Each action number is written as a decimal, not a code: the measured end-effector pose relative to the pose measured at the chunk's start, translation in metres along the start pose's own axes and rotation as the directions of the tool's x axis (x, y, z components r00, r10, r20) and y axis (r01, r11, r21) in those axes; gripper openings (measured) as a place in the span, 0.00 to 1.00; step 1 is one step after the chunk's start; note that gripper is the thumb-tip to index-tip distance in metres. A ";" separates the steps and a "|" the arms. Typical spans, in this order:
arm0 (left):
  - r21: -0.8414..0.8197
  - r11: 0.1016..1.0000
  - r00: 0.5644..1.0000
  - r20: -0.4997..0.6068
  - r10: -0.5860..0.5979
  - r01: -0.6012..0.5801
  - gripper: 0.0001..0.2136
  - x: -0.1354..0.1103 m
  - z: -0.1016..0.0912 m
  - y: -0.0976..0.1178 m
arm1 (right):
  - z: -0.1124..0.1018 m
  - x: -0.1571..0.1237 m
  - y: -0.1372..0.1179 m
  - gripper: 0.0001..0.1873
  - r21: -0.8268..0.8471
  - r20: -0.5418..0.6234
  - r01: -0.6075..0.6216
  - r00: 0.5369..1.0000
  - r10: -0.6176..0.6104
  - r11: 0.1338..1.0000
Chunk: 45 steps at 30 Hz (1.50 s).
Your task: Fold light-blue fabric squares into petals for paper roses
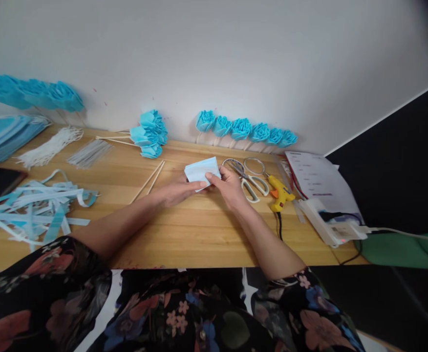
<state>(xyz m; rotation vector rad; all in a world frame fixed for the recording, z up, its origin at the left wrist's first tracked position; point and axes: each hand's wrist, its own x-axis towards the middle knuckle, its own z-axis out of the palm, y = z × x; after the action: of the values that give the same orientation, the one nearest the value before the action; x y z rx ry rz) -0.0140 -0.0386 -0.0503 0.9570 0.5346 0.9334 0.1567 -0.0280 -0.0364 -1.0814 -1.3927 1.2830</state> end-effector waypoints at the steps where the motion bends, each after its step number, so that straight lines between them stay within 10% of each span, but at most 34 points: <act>1: -0.004 1.000 1.000 -0.013 -0.002 0.002 0.21 0.001 0.000 -0.001 | 0.001 0.000 0.000 0.18 -0.005 0.001 -0.003 1.000 0.003 1.000; 11: -0.046 0.999 0.970 -0.241 -0.025 0.014 0.14 0.002 -0.008 0.001 | -0.002 0.003 0.006 0.16 -0.192 -0.039 0.150 0.986 -0.160 0.970; 20: 0.044 0.995 0.985 -0.146 -0.087 0.095 0.14 0.001 -0.014 0.004 | -0.013 0.002 -0.004 0.11 -0.456 -0.084 0.344 0.901 -0.425 0.821; 32: 0.048 0.992 0.987 -0.119 -0.108 0.115 0.12 0.003 -0.020 -0.005 | -0.013 0.002 -0.004 0.05 -0.525 -0.047 0.327 0.910 -0.411 0.786; 45: 0.007 0.996 0.987 -0.137 -0.082 0.083 0.12 0.003 -0.019 -0.002 | -0.013 -0.004 -0.009 0.08 -0.688 0.148 0.464 0.842 -0.518 0.558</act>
<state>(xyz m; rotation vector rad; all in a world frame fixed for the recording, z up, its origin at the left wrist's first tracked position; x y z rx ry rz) -0.0259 -0.0276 -0.0615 0.8792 0.6923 0.9262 0.1699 -0.0305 -0.0269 -1.0685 -2.0253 0.2556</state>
